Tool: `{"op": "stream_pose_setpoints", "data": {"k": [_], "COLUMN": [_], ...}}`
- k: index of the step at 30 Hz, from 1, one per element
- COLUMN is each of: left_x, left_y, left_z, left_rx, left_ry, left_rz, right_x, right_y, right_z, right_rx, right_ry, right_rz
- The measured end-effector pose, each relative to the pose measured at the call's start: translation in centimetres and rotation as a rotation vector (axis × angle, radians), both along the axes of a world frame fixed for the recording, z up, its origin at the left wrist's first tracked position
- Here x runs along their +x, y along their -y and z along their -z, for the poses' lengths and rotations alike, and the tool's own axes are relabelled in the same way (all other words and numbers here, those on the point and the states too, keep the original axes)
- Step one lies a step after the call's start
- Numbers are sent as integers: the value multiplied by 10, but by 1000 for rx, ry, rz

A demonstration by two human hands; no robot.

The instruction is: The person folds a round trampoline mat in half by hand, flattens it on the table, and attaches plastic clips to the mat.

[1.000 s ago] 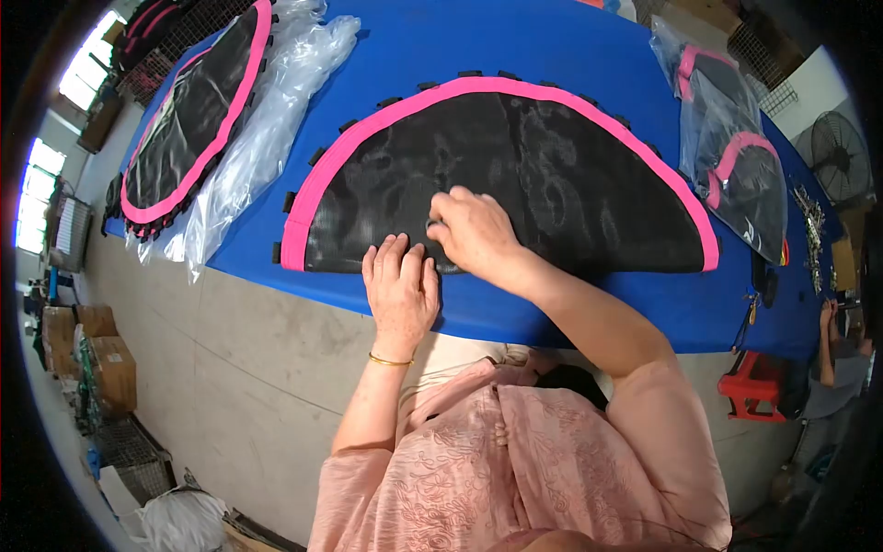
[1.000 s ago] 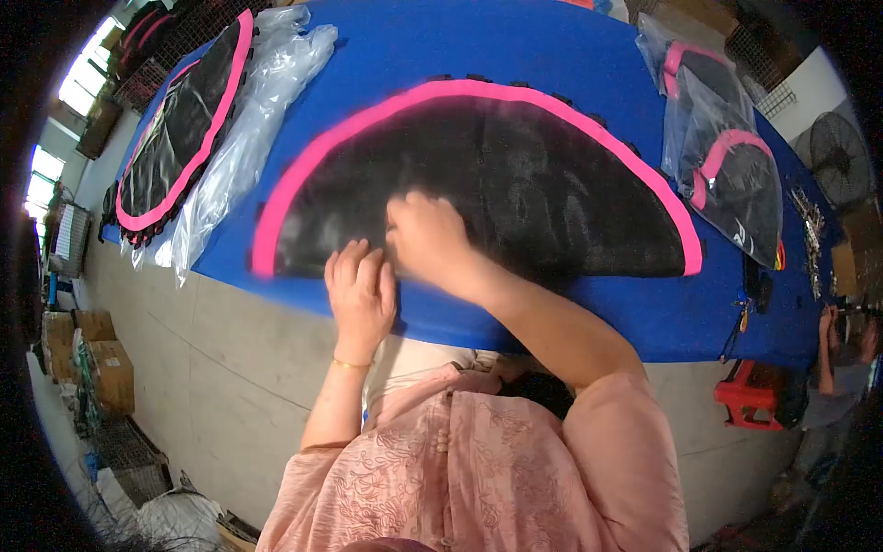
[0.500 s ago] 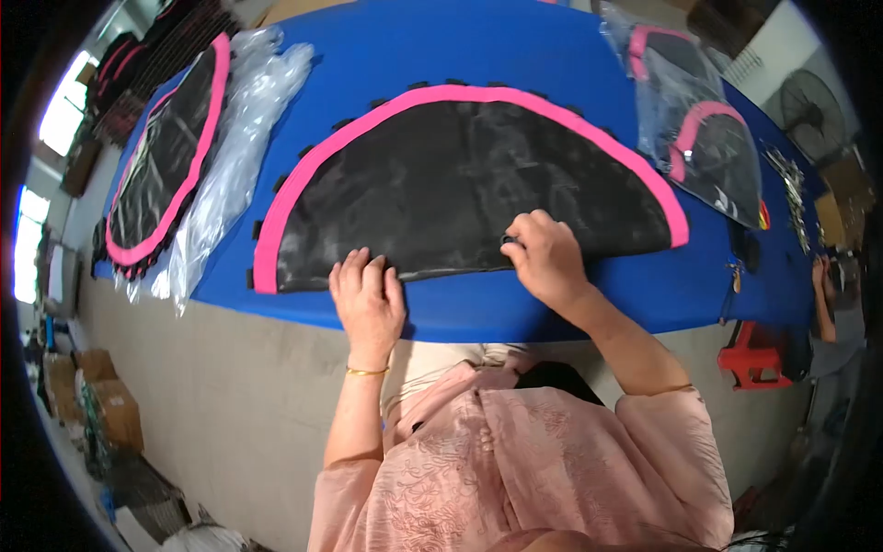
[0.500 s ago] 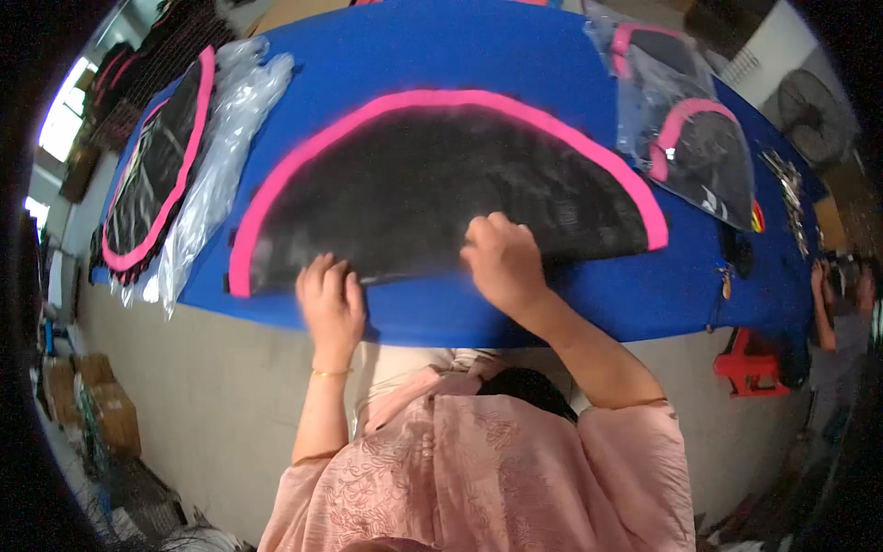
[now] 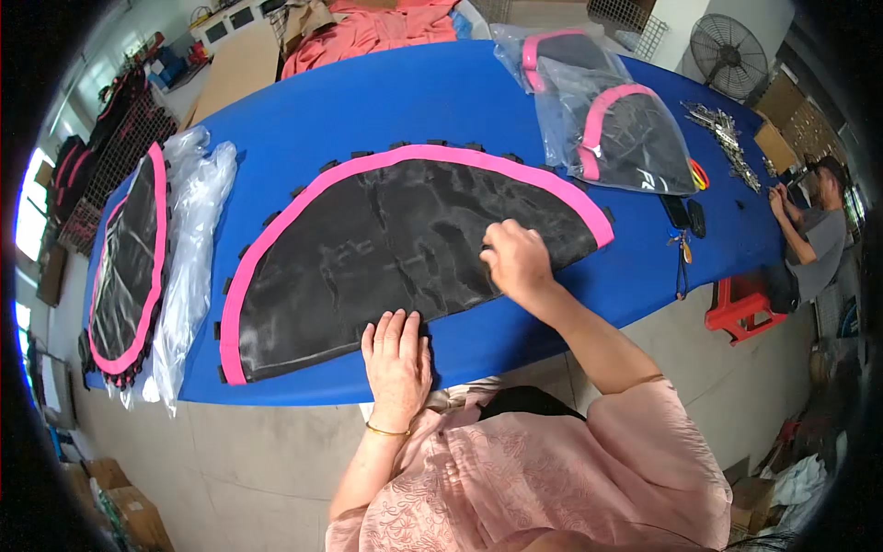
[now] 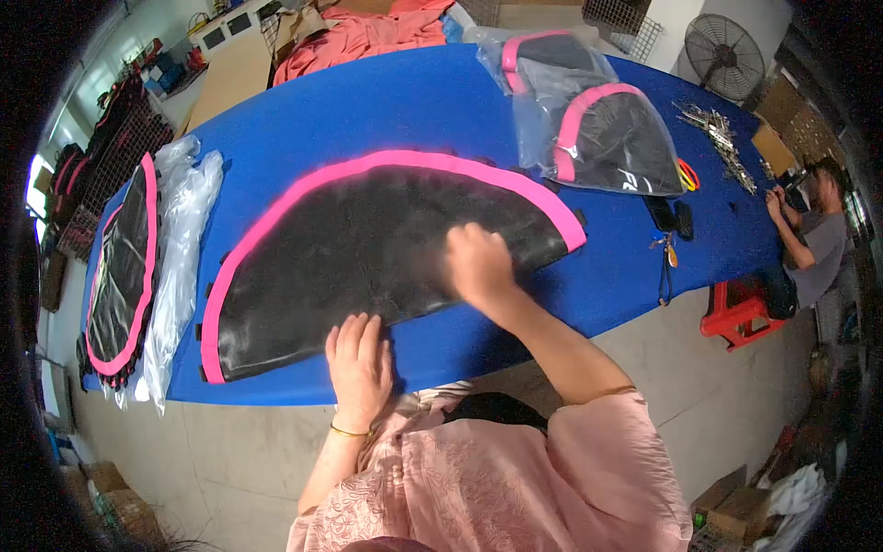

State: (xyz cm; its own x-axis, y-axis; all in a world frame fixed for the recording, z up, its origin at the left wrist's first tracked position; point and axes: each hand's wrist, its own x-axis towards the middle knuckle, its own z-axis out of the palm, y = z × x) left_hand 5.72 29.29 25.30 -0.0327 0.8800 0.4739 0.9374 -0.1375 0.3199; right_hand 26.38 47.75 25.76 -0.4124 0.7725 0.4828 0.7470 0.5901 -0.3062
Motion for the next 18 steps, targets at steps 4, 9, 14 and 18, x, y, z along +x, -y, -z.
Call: {"op": "stream_pose_setpoints", "data": {"k": [4,9,14,18], "left_x": [-7,-13,-16,-20], "left_y": [-5,-7,-10,-5], "left_z": [4,1,1,-8], "left_rx": [3,-14,-32,-19], "left_ry": [35,15,-33,-70], "left_rz": [40,62,66,50], "right_x": [46,64,61,62], "right_y": [-23,-20,-4,15], "right_z": [0,2,1,-4], "right_rx": [84,43,15,-80], "right_ry": [45,27,4,30], "right_rz": [184,284,243,201]}}
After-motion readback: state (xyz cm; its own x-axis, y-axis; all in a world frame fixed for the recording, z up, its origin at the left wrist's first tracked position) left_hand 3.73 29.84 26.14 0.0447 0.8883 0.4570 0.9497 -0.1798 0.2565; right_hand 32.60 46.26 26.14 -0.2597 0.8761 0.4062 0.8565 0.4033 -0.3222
